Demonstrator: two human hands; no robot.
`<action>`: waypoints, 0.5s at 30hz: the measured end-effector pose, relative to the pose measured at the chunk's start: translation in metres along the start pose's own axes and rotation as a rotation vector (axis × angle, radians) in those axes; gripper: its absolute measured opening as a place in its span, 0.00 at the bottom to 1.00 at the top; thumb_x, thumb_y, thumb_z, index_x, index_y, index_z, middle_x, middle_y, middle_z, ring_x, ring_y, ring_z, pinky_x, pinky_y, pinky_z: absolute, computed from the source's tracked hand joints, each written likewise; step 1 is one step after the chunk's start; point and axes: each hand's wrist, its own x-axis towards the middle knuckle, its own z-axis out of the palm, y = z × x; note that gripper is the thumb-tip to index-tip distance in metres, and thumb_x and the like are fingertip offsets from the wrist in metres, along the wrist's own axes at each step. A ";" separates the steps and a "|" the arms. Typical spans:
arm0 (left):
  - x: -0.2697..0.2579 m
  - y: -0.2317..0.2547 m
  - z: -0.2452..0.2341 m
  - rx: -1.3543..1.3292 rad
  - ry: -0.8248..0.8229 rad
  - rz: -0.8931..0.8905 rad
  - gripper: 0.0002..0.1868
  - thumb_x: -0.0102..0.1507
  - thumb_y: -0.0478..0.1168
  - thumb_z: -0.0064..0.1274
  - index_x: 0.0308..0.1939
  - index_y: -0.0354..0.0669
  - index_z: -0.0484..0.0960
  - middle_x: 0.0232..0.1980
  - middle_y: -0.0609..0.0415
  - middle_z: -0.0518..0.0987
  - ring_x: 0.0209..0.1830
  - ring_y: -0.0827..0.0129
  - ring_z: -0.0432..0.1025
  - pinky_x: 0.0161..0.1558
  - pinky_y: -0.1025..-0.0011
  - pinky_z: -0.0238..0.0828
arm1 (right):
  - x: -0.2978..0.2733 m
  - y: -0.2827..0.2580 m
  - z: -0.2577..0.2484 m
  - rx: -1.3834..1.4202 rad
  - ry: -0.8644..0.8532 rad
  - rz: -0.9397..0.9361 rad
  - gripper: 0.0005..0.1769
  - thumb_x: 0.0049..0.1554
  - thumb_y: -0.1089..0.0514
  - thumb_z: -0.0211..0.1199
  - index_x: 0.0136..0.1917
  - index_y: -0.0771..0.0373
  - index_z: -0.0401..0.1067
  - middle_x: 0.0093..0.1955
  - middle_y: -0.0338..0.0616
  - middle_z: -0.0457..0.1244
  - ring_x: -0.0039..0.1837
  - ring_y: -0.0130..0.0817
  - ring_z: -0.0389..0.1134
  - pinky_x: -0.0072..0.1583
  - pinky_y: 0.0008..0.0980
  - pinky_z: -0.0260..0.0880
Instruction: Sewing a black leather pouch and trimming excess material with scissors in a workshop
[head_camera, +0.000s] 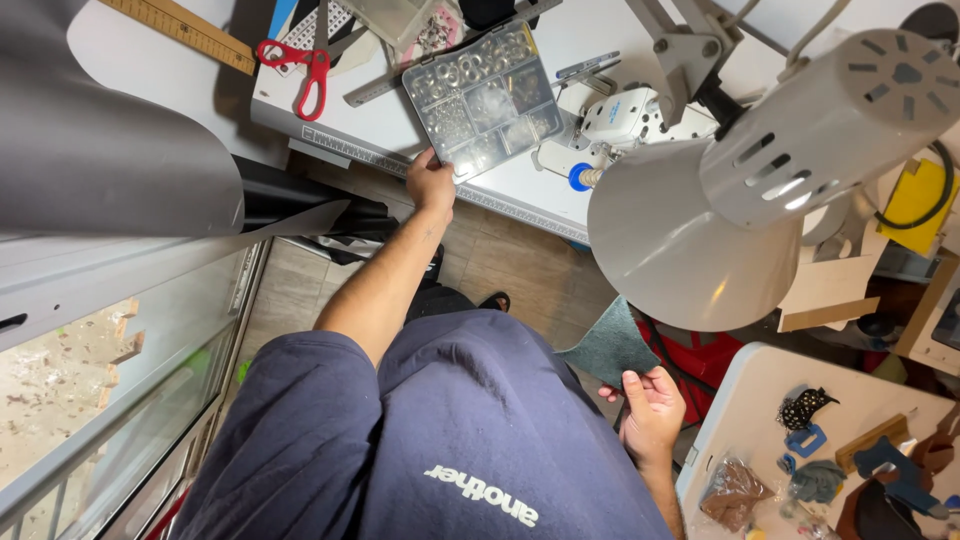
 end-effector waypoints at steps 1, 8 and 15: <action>0.000 0.000 0.000 0.000 0.000 0.000 0.26 0.59 0.32 0.60 0.63 0.44 0.82 0.43 0.57 0.85 0.41 0.71 0.78 0.45 0.72 0.77 | 0.000 0.001 -0.003 0.000 0.000 0.000 0.04 0.61 0.65 0.61 0.46 0.67 0.67 0.34 0.48 0.63 0.31 0.42 0.70 0.33 0.29 0.69; -0.006 0.010 -0.015 -0.005 -0.039 -0.005 0.24 0.58 0.32 0.59 0.60 0.45 0.84 0.47 0.55 0.85 0.44 0.69 0.78 0.46 0.72 0.77 | 0.003 0.002 -0.013 0.025 0.030 0.005 0.09 0.61 0.65 0.63 0.42 0.62 0.63 0.32 0.43 0.59 0.30 0.45 0.69 0.34 0.32 0.71; 0.047 -0.082 -0.005 0.088 -0.032 0.581 0.22 0.56 0.34 0.62 0.55 0.40 0.85 0.42 0.54 0.83 0.38 0.70 0.74 0.45 0.73 0.73 | 0.013 0.005 -0.019 0.040 0.048 0.029 0.05 0.59 0.63 0.63 0.47 0.67 0.70 0.38 0.50 0.67 0.31 0.43 0.72 0.33 0.28 0.68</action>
